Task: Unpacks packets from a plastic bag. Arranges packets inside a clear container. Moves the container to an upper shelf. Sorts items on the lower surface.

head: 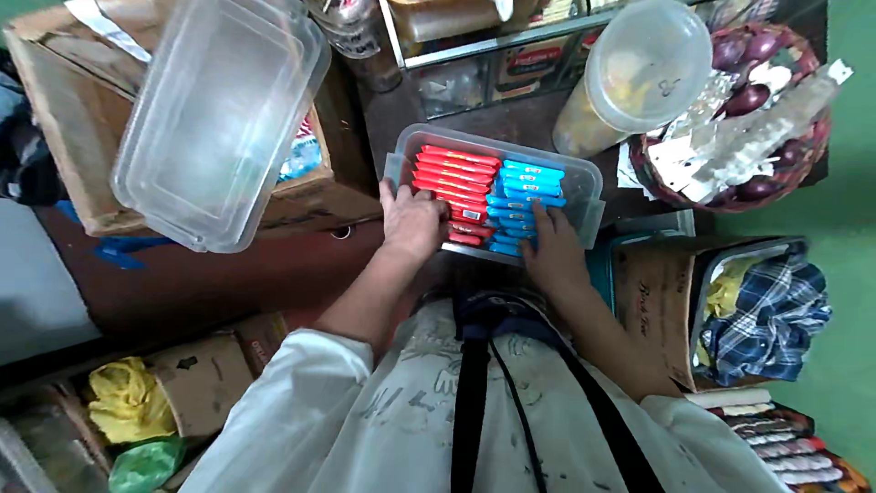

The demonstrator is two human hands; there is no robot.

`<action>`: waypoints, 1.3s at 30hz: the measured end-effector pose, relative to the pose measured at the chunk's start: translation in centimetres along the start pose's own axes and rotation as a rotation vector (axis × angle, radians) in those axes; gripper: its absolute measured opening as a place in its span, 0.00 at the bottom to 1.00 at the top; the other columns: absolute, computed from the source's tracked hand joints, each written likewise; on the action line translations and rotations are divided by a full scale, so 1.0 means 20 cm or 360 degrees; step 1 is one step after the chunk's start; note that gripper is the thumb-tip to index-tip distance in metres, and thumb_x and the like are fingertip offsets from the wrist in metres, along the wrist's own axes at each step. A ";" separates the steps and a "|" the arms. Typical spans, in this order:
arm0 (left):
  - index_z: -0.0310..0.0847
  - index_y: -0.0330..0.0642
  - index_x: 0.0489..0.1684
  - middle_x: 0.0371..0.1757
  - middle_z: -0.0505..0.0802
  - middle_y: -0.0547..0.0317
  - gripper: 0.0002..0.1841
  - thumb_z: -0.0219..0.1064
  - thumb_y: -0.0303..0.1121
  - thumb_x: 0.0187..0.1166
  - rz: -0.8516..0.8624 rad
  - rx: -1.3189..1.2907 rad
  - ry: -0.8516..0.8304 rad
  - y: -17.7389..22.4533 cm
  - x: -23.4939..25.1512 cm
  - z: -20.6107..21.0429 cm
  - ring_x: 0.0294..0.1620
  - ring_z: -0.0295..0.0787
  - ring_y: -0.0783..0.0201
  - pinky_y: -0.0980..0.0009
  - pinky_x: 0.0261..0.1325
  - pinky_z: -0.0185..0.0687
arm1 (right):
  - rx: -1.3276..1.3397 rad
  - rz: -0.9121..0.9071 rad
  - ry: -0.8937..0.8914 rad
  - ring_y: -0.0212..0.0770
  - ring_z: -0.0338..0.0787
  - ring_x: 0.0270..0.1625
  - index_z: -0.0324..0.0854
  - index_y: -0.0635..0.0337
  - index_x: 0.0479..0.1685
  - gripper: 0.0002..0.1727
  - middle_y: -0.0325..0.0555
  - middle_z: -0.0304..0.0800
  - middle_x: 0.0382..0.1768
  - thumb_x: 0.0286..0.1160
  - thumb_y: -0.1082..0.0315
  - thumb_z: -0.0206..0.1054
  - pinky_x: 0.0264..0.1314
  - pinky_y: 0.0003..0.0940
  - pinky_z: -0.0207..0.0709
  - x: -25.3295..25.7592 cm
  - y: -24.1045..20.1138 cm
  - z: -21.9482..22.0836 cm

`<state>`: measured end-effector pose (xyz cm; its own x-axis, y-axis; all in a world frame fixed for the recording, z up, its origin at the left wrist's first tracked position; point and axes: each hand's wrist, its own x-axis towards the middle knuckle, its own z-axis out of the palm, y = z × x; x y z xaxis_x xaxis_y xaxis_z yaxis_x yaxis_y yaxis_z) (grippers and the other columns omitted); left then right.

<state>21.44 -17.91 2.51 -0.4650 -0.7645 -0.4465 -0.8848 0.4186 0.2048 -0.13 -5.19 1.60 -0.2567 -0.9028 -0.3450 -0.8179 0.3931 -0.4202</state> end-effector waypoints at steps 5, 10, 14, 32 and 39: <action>0.92 0.49 0.56 0.64 0.90 0.43 0.14 0.70 0.43 0.80 -0.0013 0.0066 0.0126 -0.04 0.05 -0.04 0.73 0.79 0.36 0.30 0.85 0.49 | 0.0511 0.0143 0.0174 0.64 0.54 0.93 0.43 0.58 0.96 0.49 0.67 0.36 0.94 0.80 0.54 0.67 0.88 0.56 0.64 0.04 0.01 0.02; 0.90 0.51 0.58 0.62 0.89 0.46 0.14 0.71 0.43 0.80 0.0233 -0.0203 0.0398 -0.10 0.01 0.08 0.69 0.81 0.37 0.21 0.83 0.40 | 0.0887 0.0278 -0.0047 0.57 0.65 0.89 0.38 0.56 0.97 0.49 0.59 0.36 0.96 0.83 0.52 0.65 0.82 0.55 0.71 0.08 -0.02 -0.01; 0.82 0.52 0.75 0.77 0.84 0.51 0.20 0.62 0.43 0.86 0.0325 -0.0340 0.0492 -0.05 0.00 0.11 0.83 0.74 0.44 0.23 0.85 0.40 | 0.1289 0.0425 0.0056 0.46 0.61 0.91 0.35 0.55 0.98 0.47 0.56 0.46 0.95 0.86 0.56 0.62 0.89 0.46 0.63 0.03 0.02 -0.07; 0.53 0.37 0.92 0.91 0.66 0.43 0.30 0.54 0.30 0.91 0.0331 -0.1012 0.0139 0.34 0.10 0.09 0.90 0.64 0.51 0.54 0.88 0.64 | 0.0651 0.0072 0.0596 0.58 0.52 0.94 0.54 0.64 0.92 0.36 0.62 0.53 0.92 0.87 0.58 0.57 0.94 0.54 0.51 -0.04 0.24 -0.04; 0.37 0.33 0.95 0.95 0.49 0.37 0.40 0.58 0.33 0.87 0.0166 -0.1368 0.0195 0.47 0.23 0.21 0.96 0.46 0.50 0.57 0.94 0.49 | 0.0999 0.0084 0.0595 0.46 0.56 0.94 0.47 0.64 0.94 0.35 0.59 0.49 0.94 0.92 0.59 0.50 0.93 0.42 0.57 0.00 0.26 0.07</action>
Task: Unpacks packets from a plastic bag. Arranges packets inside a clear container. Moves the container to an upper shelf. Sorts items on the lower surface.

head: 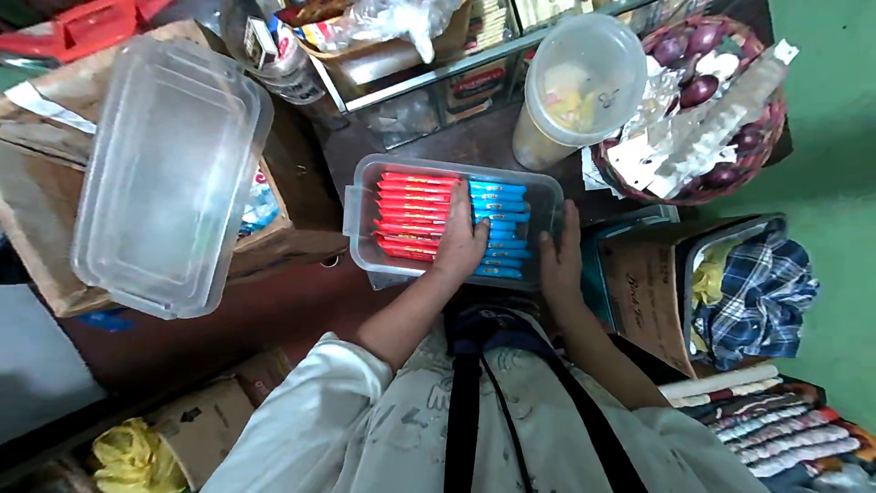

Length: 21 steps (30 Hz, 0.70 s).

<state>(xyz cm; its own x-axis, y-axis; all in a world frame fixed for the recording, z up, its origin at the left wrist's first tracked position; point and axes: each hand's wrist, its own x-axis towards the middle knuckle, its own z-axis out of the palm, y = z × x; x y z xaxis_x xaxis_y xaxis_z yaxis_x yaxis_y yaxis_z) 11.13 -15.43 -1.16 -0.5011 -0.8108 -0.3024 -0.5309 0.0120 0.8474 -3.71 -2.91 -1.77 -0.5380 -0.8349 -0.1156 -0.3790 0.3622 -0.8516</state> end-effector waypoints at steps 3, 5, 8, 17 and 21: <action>0.38 0.35 0.96 0.96 0.46 0.39 0.39 0.58 0.33 0.88 0.0024 -0.0036 -0.0069 0.03 -0.02 0.06 0.96 0.47 0.51 0.57 0.93 0.52 | 0.0115 0.0024 -0.0026 0.45 0.52 0.95 0.47 0.63 0.95 0.35 0.58 0.46 0.94 0.93 0.56 0.47 0.94 0.42 0.54 0.00 0.00 -0.01; 0.39 0.36 0.96 0.96 0.47 0.41 0.39 0.58 0.33 0.87 0.0047 -0.0032 -0.0149 0.04 -0.01 0.08 0.95 0.51 0.52 0.55 0.92 0.55 | 0.0138 0.0004 -0.0038 0.46 0.52 0.95 0.48 0.64 0.95 0.35 0.59 0.47 0.94 0.93 0.55 0.46 0.95 0.43 0.53 0.01 0.01 -0.01; 0.33 0.40 0.97 0.96 0.52 0.46 0.39 0.55 0.32 0.89 -0.0001 -0.0286 -0.0276 0.03 0.01 0.01 0.93 0.56 0.59 0.58 0.92 0.57 | 0.0273 0.0008 -0.0067 0.44 0.54 0.94 0.46 0.65 0.95 0.35 0.59 0.47 0.94 0.94 0.55 0.44 0.95 0.40 0.53 0.01 0.02 -0.03; 0.35 0.43 0.98 0.97 0.42 0.44 0.39 0.55 0.35 0.89 0.0087 -0.0326 -0.0259 0.01 -0.02 0.01 0.97 0.44 0.56 0.58 0.94 0.52 | 0.0488 0.0075 -0.0129 0.39 0.51 0.95 0.40 0.61 0.97 0.37 0.55 0.40 0.96 0.94 0.52 0.41 0.95 0.38 0.52 0.02 0.02 -0.05; 0.32 0.44 0.98 0.97 0.42 0.43 0.39 0.51 0.42 0.90 0.0077 -0.0361 -0.0263 0.01 -0.07 0.03 0.98 0.36 0.54 0.54 0.96 0.43 | 0.0565 0.0071 -0.0143 0.38 0.54 0.94 0.38 0.60 0.97 0.37 0.54 0.41 0.96 0.95 0.52 0.40 0.94 0.36 0.54 0.01 0.02 -0.05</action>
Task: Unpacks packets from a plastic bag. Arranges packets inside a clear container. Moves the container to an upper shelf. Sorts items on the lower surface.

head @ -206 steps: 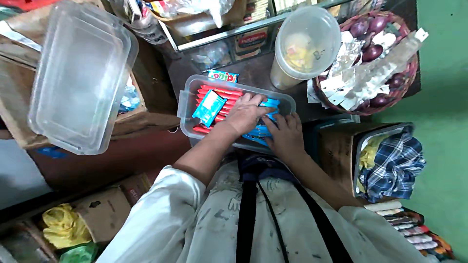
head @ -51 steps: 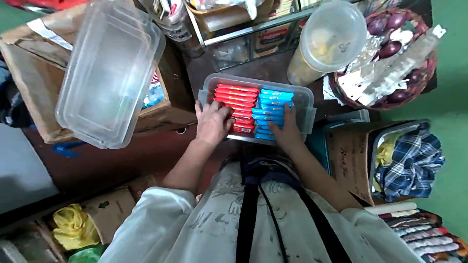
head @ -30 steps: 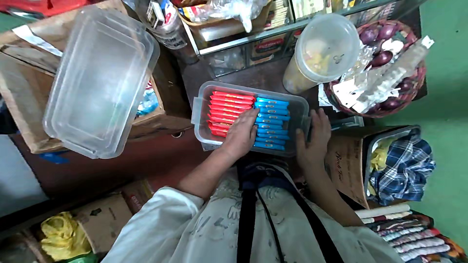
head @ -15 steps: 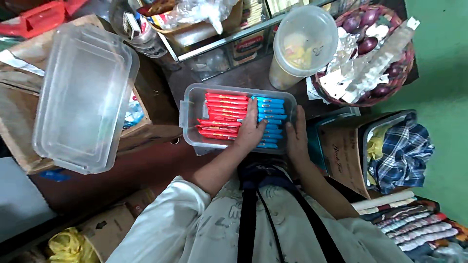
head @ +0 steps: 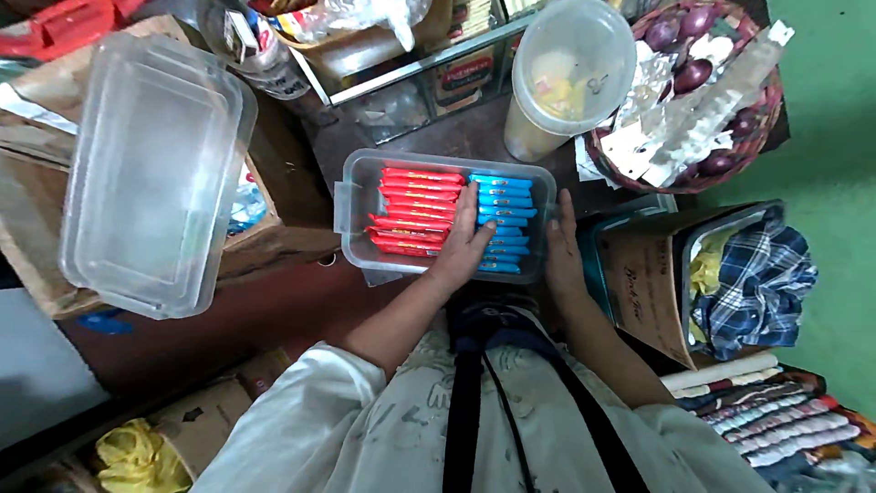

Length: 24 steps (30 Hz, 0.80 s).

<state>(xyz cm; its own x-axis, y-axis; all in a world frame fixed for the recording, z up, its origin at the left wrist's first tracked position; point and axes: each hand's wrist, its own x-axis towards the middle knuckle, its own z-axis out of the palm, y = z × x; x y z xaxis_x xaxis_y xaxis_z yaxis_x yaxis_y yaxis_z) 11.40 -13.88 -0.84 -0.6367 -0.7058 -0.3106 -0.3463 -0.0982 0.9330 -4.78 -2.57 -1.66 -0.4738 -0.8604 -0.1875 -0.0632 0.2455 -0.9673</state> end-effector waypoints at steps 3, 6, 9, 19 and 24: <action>0.29 0.47 0.98 0.97 0.40 0.45 0.39 0.49 0.41 0.90 -0.0043 -0.0045 -0.0090 0.06 0.02 -0.02 0.98 0.34 0.56 0.54 0.96 0.39 | 0.0001 0.0026 -0.0026 0.38 0.54 0.94 0.37 0.60 0.97 0.37 0.54 0.42 0.96 0.95 0.52 0.40 0.94 0.36 0.54 0.01 -0.01 -0.01; 0.42 0.44 0.97 0.95 0.55 0.49 0.34 0.50 0.34 0.91 0.0007 0.0091 -0.0088 0.07 -0.02 -0.13 0.92 0.57 0.62 0.60 0.91 0.60 | -0.0027 0.0127 -0.0024 0.36 0.62 0.90 0.38 0.56 0.97 0.38 0.52 0.49 0.94 0.93 0.52 0.47 0.90 0.36 0.62 0.01 -0.03 -0.01; 0.79 0.40 0.76 0.80 0.80 0.44 0.20 0.59 0.28 0.86 0.0113 0.0848 0.0032 0.07 -0.13 -0.20 0.82 0.75 0.50 0.50 0.83 0.71 | -0.0117 0.0186 -0.0050 0.39 0.60 0.92 0.42 0.54 0.97 0.42 0.52 0.45 0.95 0.86 0.60 0.60 0.89 0.39 0.65 0.02 -0.04 -0.02; 0.57 0.37 0.90 0.69 0.88 0.40 0.34 0.65 0.34 0.85 -0.0364 0.1018 -0.0221 0.14 -0.16 -0.10 0.67 0.88 0.43 0.41 0.73 0.79 | -0.0960 0.0321 -0.0516 0.70 0.84 0.68 0.43 0.35 0.98 0.67 0.61 0.16 0.95 0.54 0.77 0.84 0.53 0.61 0.88 0.04 -0.18 -0.06; 0.57 0.39 0.91 0.74 0.86 0.46 0.40 0.73 0.33 0.79 -0.0359 0.0928 -0.0294 0.09 -0.15 -0.16 0.70 0.86 0.51 0.48 0.76 0.79 | -0.1015 0.0317 -0.0491 0.70 0.83 0.69 0.47 0.38 0.97 0.64 0.63 0.17 0.95 0.55 0.78 0.82 0.55 0.59 0.89 0.04 -0.17 -0.05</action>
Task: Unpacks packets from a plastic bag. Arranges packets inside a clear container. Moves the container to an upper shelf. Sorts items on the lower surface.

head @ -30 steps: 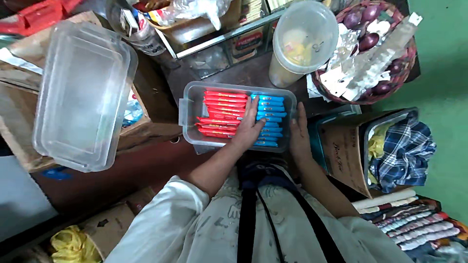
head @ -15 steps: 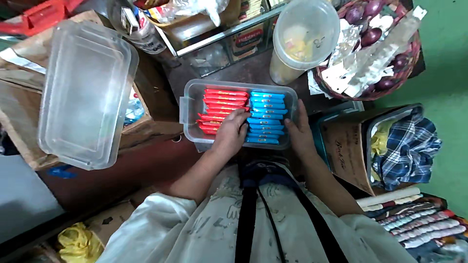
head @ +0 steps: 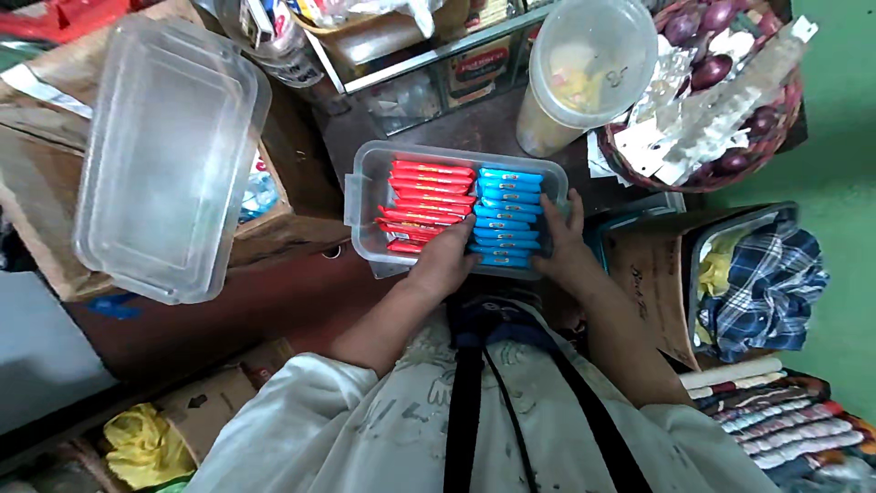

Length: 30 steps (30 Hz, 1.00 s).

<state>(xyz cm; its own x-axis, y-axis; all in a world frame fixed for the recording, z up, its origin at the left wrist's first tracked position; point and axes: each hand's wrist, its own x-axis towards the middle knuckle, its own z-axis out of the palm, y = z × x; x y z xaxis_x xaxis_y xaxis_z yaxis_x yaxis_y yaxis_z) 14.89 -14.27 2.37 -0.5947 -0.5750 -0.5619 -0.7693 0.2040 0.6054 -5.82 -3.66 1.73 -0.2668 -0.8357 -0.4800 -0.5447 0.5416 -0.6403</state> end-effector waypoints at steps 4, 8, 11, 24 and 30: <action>0.59 0.38 0.90 0.70 0.87 0.46 0.39 0.74 0.30 0.77 -0.0032 -0.0015 0.0028 -0.01 0.04 0.00 0.68 0.88 0.50 0.48 0.74 0.80 | -0.0158 0.0083 0.0039 0.68 0.88 0.61 0.52 0.35 0.95 0.62 0.61 0.20 0.95 0.54 0.73 0.84 0.50 0.61 0.89 0.01 -0.02 0.02; 0.53 0.43 0.92 0.65 0.89 0.47 0.44 0.76 0.32 0.75 -0.0079 -0.0189 0.0095 -0.02 0.06 0.01 0.59 0.91 0.51 0.48 0.67 0.85 | -0.0218 0.0125 0.0026 0.67 0.87 0.62 0.53 0.33 0.95 0.61 0.61 0.20 0.95 0.53 0.72 0.84 0.50 0.60 0.89 0.02 -0.03 0.03; 0.59 0.45 0.90 0.64 0.91 0.46 0.37 0.71 0.35 0.81 -0.0155 -0.0135 0.0022 0.03 0.08 0.01 0.61 0.91 0.48 0.42 0.68 0.82 | -0.0112 0.0134 0.0012 0.67 0.85 0.66 0.53 0.36 0.95 0.62 0.61 0.18 0.95 0.53 0.72 0.84 0.52 0.58 0.89 0.02 -0.04 0.02; 0.69 0.39 0.84 0.73 0.84 0.34 0.25 0.60 0.31 0.87 -0.0202 0.0415 0.0376 -0.14 -0.05 -0.32 0.75 0.80 0.33 0.35 0.76 0.73 | -0.0002 0.0027 0.0210 0.64 0.83 0.70 0.61 0.40 0.92 0.47 0.62 0.28 0.95 0.68 0.62 0.79 0.57 0.56 0.88 0.03 0.00 0.08; 0.54 0.41 0.91 0.72 0.82 0.28 0.37 0.68 0.35 0.82 -0.0535 0.0376 0.0161 -0.19 -0.01 -0.27 0.70 0.82 0.28 0.31 0.70 0.75 | -0.0007 0.0035 0.0213 0.64 0.85 0.68 0.61 0.39 0.92 0.47 0.60 0.28 0.96 0.68 0.60 0.80 0.56 0.57 0.88 0.04 0.01 0.09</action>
<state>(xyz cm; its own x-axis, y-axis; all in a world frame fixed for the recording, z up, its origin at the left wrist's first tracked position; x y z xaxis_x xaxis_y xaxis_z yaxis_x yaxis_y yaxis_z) 19.11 -19.19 3.14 -0.2848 -0.7128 -0.6410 -0.9559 0.1612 0.2456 -4.67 -4.03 0.24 -0.3821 -0.8286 -0.4092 -0.5409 0.5596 -0.6280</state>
